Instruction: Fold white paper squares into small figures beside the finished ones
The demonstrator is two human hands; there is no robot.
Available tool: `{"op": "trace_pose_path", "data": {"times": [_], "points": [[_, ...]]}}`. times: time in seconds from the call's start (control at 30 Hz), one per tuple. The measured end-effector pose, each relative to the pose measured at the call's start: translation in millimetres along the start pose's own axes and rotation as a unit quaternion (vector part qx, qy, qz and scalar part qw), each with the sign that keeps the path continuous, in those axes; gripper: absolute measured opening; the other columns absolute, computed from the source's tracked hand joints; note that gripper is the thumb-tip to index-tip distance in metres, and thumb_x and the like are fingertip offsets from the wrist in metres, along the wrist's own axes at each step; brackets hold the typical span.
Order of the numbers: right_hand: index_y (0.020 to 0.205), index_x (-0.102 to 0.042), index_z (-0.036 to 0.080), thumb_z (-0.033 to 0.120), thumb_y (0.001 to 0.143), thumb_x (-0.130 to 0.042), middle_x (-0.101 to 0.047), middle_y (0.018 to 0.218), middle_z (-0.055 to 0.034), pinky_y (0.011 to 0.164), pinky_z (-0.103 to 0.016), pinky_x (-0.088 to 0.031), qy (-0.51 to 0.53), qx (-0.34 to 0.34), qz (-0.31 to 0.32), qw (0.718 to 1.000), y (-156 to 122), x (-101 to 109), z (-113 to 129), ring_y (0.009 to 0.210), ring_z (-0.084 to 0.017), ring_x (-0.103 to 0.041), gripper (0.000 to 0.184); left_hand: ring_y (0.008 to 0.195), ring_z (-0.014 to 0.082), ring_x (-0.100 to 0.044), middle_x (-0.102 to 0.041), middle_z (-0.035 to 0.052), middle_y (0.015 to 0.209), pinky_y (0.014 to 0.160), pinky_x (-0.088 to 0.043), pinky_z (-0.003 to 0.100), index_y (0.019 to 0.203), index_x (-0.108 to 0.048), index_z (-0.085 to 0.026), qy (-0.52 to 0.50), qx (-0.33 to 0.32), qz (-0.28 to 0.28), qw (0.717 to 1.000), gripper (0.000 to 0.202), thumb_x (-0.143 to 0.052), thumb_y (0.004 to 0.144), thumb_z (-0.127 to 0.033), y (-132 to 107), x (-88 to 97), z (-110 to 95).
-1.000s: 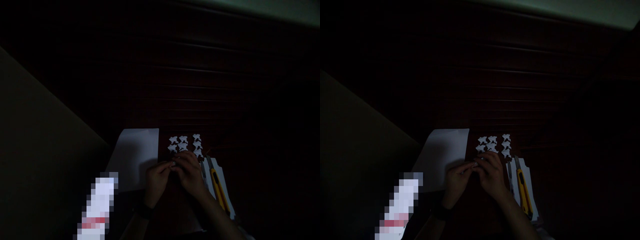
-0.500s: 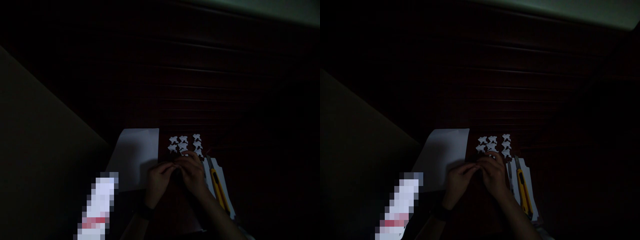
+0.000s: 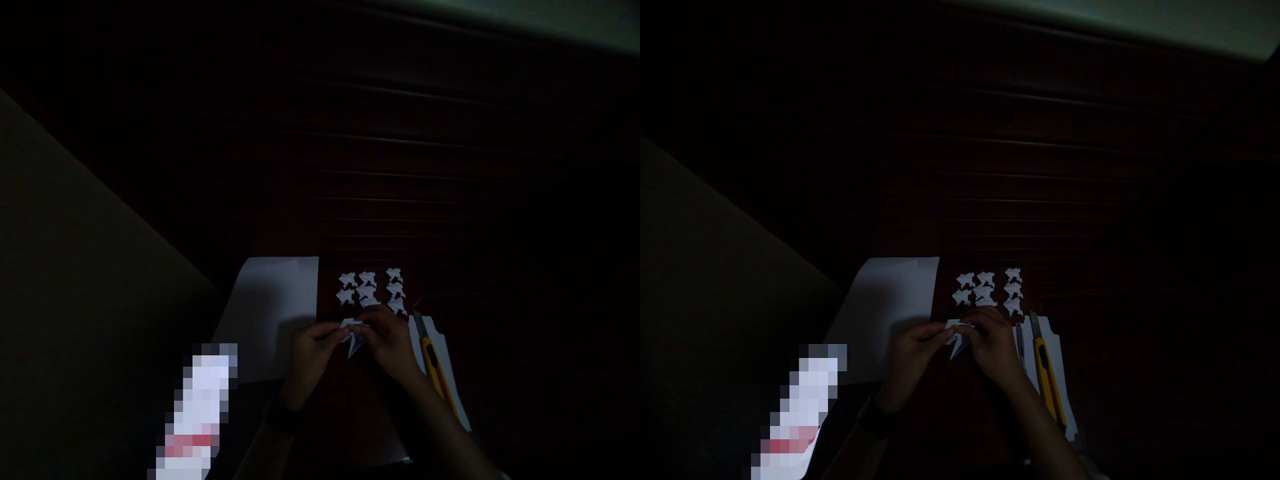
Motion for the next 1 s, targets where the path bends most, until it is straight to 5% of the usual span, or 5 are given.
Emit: {"op": "trace_pose_path", "data": {"times": [0.4, 0.7, 1.0], "points": [[0.075, -0.063, 0.019, 0.032, 0.076, -0.058, -0.064, 0.072, -0.0016, 0.060, -0.025, -0.044, 0.020, -0.117, 0.006, 0.993, -1.3, -7.2, -10.7, 0.066, -0.016, -0.058, 0.014, 0.091, 0.0190, -0.062, -0.068, 0.0043, 0.099, 0.078, -0.049, 0.027, 0.098, -0.066, -0.020, -0.011, -0.038, 0.032, 0.999, 0.025, -0.057, 0.077, -0.031, -0.5, -2.9, -3.7], [0.073, -0.063, 0.017, 0.029, 0.070, -0.063, -0.062, 0.069, -0.0008, 0.056, -0.023, -0.042, 0.096, -0.149, 0.014, 0.984, 0.2, -9.7, -10.7, 0.063, -0.014, -0.056, 0.012, 0.078, 0.0206, -0.065, -0.071, 0.0037, 0.083, 0.067, -0.051, 0.027, 0.082, -0.070, -0.019, 0.028, -0.009, -0.007, 1.000, 0.021, -0.058, 0.074, -0.034, 3.0, -3.0, 2.7], [0.081, -0.066, 0.015, 0.028, 0.070, -0.063, -0.060, 0.065, -0.0008, 0.049, -0.021, -0.040, 0.141, -0.189, 0.039, 0.971, -0.9, -10.4, -21.5, 0.056, -0.012, -0.053, 0.017, 0.070, 0.0198, -0.064, -0.070, 0.0065, 0.076, 0.059, -0.048, 0.024, 0.080, -0.068, -0.014, -0.021, 0.035, 0.096, 0.995, 0.027, -0.057, 0.076, -0.038, 3.1, -3.6, 11.5]]}}
Point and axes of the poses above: each hand's wrist, its own y-axis towards the middle knuckle, its own x-axis out of the back of the hand, z = x × y, the point moved 2 cm from there along y, towards the middle knuckle
